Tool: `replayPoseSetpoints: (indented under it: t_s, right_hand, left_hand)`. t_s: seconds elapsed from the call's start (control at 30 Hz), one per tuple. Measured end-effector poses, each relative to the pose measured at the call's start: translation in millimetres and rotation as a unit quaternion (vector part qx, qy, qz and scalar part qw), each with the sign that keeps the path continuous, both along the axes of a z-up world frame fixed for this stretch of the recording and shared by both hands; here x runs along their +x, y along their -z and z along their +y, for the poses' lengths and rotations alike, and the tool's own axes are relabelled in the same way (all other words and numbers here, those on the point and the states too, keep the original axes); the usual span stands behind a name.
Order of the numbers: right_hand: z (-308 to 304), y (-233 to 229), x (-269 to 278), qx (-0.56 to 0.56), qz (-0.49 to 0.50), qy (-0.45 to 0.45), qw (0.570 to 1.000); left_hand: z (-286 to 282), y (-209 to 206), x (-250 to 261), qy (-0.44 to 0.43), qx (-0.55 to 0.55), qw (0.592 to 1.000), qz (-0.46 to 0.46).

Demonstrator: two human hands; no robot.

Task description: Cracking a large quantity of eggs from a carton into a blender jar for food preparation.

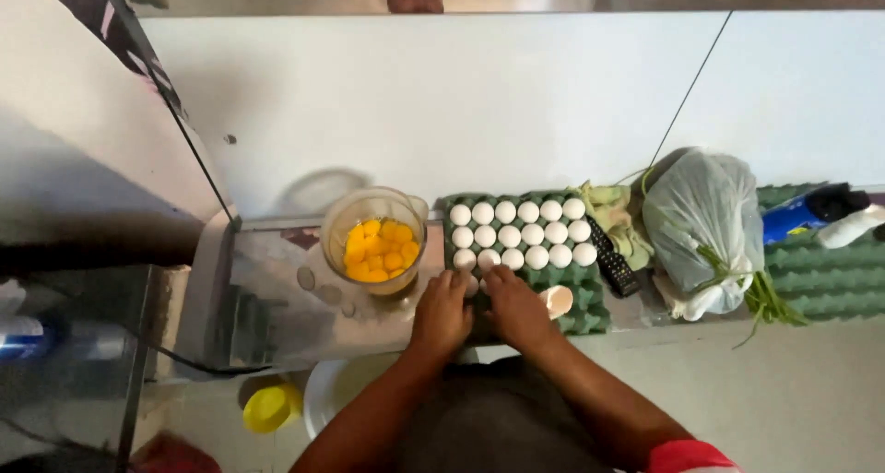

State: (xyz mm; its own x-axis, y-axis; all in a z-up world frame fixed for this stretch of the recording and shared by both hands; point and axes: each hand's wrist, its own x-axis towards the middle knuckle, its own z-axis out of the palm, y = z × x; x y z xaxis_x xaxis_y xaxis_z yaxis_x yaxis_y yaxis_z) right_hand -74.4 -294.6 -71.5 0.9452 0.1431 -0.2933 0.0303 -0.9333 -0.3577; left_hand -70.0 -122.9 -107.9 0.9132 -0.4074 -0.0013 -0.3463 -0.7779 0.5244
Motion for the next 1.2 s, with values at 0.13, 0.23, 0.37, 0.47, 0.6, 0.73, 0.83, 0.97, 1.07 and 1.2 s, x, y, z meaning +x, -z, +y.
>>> replayPoseSetpoints:
  t_s: [0.13,0.23,0.37,0.47,0.6,0.73,0.83,0.97,1.07,1.2]
  right_hand:
    - [5,21,9,-0.066,-0.029,-0.009,0.997]
    - [-4,64,12,-0.049,-0.136,0.0,0.989]
    - [0,39,13,-0.031,-0.066,0.038,0.997]
    - [-2,17,15,-0.017,-0.033,0.092,0.995]
    - [1,-13,6,0.175,-0.069,0.106,0.976]
    - [21,-55,2,0.326,-0.066,0.115,0.936]
    - [38,-94,10,0.358,-0.126,0.057,0.924]
    - [55,-122,19,0.426,-0.205,0.035,0.881]
    - [67,-128,27,0.317,-0.223,0.029,0.921]
    - [77,-128,38,0.262,-0.182,-0.041,0.947]
  left_hand:
    - [-4,18,10,0.018,-0.015,0.997,-0.067]
    - [-13,41,18,0.016,-0.022,0.999,-0.039]
    - [-7,38,7,-0.002,-0.077,0.994,-0.075]
    - [3,25,-5,-0.062,-0.234,0.97,-0.027]
    - [25,-6,-36,-0.15,-0.473,0.841,0.215]
    - [47,-79,-63,-0.172,-0.466,0.807,0.319]
    - [68,-89,-66,-0.096,-0.514,0.835,0.172]
    - [106,-148,-40,-0.075,-0.449,0.89,-0.033]
    - [121,-155,-12,-0.125,-0.439,0.884,-0.104]
    - [131,-144,24,-0.124,-0.342,0.919,-0.15]
